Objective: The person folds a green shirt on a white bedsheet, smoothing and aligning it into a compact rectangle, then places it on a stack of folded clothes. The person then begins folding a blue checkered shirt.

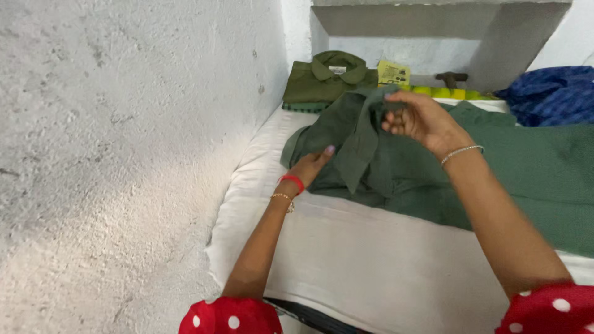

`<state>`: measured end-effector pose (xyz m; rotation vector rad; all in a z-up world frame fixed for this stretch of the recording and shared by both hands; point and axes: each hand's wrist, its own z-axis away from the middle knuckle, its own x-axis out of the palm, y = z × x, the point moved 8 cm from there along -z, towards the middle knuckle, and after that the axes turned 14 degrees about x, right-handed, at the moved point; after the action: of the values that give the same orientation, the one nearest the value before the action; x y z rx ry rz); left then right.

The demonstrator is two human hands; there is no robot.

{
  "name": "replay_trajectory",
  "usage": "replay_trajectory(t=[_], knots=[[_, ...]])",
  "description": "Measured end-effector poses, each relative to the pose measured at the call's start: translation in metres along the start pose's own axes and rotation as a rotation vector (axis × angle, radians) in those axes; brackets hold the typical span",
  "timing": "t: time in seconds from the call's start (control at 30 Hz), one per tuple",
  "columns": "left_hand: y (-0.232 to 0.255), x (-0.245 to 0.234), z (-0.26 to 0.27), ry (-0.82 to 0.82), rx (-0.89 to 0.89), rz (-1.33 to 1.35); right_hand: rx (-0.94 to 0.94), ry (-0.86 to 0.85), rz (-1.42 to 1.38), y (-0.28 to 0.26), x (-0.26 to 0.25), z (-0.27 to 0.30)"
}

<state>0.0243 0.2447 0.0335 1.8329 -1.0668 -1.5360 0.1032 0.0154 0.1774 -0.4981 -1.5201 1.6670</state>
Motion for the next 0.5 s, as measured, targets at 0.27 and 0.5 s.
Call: replay_trajectory(t=[0.27,0.5], knots=[[-0.008,-0.021,0.022,0.333,0.237,0.037,-0.432,0.25,0.346,-0.021,0.027,-0.017],[0.006,-0.023,0.008,0.415,0.161,-0.515,-0.496,0.263,1.166,0.113,0.056,0.041]])
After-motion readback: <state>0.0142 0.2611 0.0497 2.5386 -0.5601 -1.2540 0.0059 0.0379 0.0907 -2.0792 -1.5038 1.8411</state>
